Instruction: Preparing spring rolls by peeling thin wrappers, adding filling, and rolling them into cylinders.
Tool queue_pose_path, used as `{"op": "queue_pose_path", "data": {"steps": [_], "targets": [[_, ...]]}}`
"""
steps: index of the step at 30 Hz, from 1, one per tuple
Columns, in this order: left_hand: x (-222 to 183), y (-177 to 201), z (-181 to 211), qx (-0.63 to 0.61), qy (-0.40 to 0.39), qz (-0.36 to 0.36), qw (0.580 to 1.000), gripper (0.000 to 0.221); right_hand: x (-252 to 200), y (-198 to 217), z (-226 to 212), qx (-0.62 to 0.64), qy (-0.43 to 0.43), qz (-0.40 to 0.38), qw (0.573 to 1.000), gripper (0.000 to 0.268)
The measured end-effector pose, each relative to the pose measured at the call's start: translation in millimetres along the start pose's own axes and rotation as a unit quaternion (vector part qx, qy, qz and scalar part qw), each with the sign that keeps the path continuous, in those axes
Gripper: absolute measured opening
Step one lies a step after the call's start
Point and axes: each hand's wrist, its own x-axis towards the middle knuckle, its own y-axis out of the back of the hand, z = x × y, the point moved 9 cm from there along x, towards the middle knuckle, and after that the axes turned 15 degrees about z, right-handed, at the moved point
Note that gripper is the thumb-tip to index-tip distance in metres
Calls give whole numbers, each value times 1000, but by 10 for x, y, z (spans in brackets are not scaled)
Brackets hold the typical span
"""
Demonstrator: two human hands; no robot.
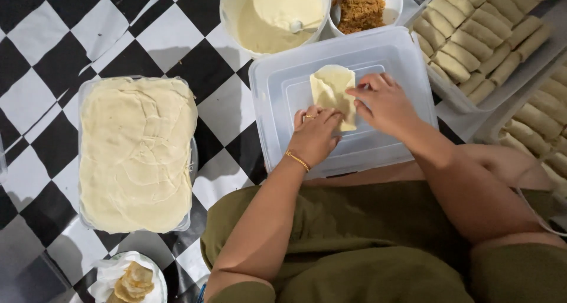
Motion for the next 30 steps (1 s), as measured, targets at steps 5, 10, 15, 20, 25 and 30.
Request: {"op": "queue_pose_path", "data": {"steps": [5,10,15,20,25,30], "targets": [[-40,172,-103,-6,49,17,999,65,-102,-86,-62,53,15,-1,999,36],[-19,-11,-282,31,66,21,997,33,-200,-138,-351,81,52,-88,991,49],[104,253,-292,-27,63,20,997,24,-176,-202,-139,120,-1,-64,991,37],[287,105,-503,38,95,132,986,27,9,-187,-131,71,13,-2,997,15],[249,389,-339,50,-5,157,986,35,-15,-125,-201,55,115,15,992,17],[406,215,-672,40,65,161,984,27,153,-216,129,13,44,-38,998,15]]}}
